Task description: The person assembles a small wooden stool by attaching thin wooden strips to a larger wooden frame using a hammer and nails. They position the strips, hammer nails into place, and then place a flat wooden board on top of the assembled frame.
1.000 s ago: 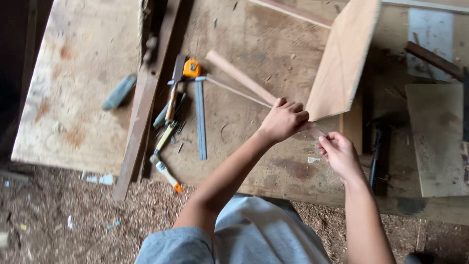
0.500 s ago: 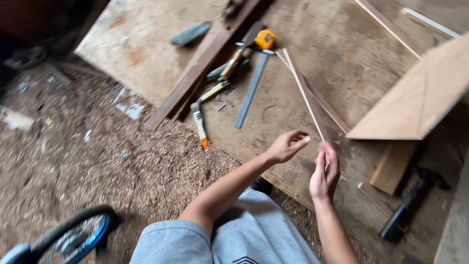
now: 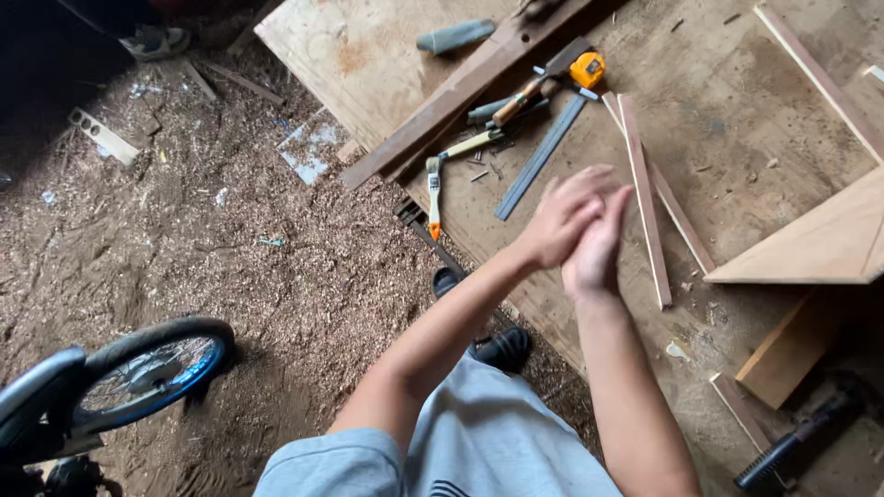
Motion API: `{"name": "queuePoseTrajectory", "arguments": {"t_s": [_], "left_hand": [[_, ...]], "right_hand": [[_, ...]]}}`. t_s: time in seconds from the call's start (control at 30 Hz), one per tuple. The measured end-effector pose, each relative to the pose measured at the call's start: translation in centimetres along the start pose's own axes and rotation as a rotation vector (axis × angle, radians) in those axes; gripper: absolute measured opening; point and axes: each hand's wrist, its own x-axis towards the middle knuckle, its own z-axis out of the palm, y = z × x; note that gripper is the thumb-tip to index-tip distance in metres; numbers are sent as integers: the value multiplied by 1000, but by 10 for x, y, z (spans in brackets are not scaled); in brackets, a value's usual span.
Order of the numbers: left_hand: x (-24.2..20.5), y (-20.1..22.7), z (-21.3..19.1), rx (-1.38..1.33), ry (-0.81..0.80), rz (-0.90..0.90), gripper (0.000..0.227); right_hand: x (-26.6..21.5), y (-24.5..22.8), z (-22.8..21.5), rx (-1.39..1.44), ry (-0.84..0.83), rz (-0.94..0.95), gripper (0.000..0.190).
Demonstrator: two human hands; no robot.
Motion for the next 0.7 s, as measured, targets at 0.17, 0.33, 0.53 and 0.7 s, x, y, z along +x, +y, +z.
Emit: {"name": "queuePoseTrajectory", "arguments": {"t_s": [0.17,0.33,0.53,0.7], "left_hand": [[-29,-91,-52,-133,76,-387,40],[-32,-143,-110,-167,91,-445,35],[5,-182,-150,-237,-33,-454,32],[17,-203,-168,-281,-165,-461,31]], "right_hand": [[3,19,38,-521,-67,87,36],[47,89,49,-1114,-5,156,18],[120,150,76,-1463,199,55,12],[126,159,82,-1542,299,180,12]]}}
